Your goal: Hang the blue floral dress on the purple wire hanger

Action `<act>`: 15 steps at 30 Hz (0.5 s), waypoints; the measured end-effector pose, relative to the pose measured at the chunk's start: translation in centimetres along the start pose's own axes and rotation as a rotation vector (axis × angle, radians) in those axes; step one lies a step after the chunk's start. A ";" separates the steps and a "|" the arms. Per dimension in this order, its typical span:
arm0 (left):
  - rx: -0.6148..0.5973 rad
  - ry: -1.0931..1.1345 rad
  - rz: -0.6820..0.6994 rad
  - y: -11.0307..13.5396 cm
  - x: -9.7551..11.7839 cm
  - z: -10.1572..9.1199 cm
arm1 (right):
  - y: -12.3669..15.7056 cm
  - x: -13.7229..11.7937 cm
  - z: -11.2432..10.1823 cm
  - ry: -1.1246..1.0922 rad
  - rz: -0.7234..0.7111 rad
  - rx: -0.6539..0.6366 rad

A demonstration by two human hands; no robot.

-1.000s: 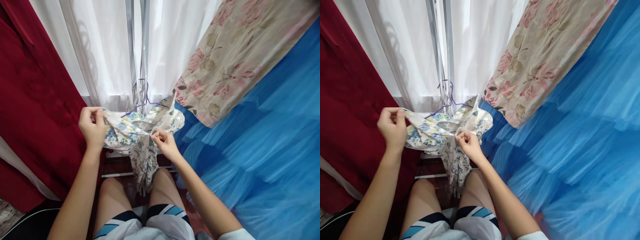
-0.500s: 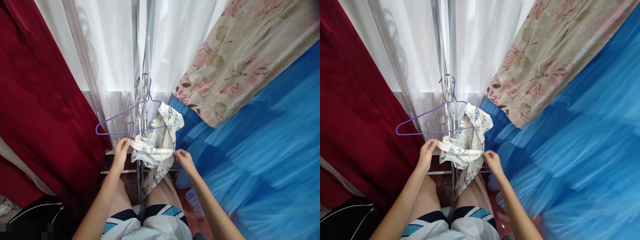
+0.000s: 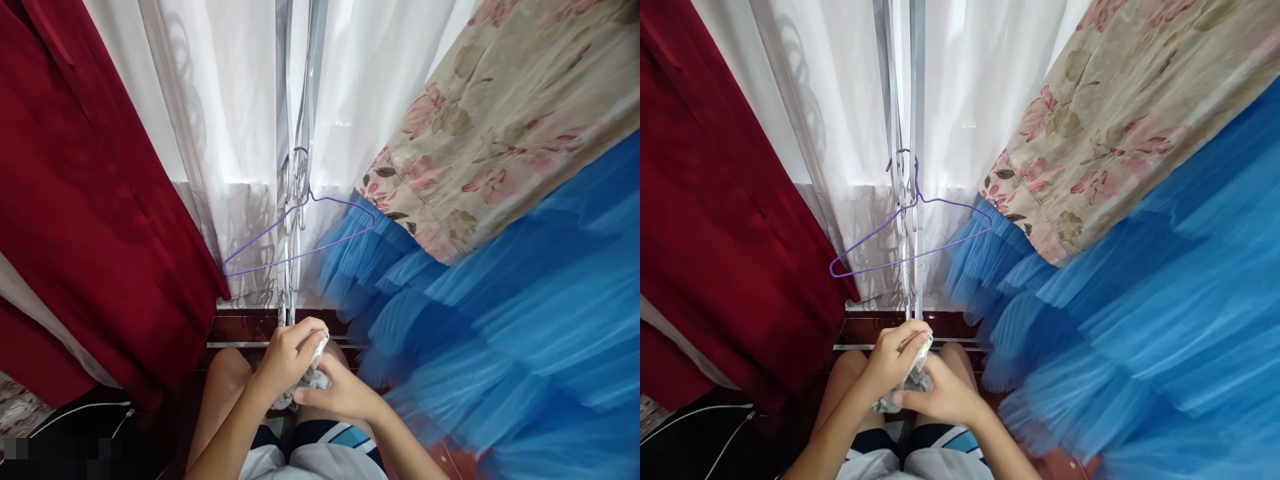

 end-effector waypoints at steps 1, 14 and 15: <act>0.004 0.004 -0.037 0.1 -0.2 -0.3 | -0.3 -0.6 0.9 -0.012 0.018 0.017; -0.074 -0.325 -0.124 5.6 -4.6 -4.6 | -0.2 -3.8 -4.0 0.133 -0.117 0.191; -0.091 -0.401 -0.071 5.3 -4.7 -5.5 | 0.2 -4.4 -4.5 0.152 -0.138 0.173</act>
Point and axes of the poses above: each hand's wrist, its own y-axis away from the middle knuckle, its own z-axis out of the palm, x = y × z, the point moved 1 cm from there along -y, towards the middle knuckle, and after that the axes turned 6 degrees about -z, right-handed, at the moved point
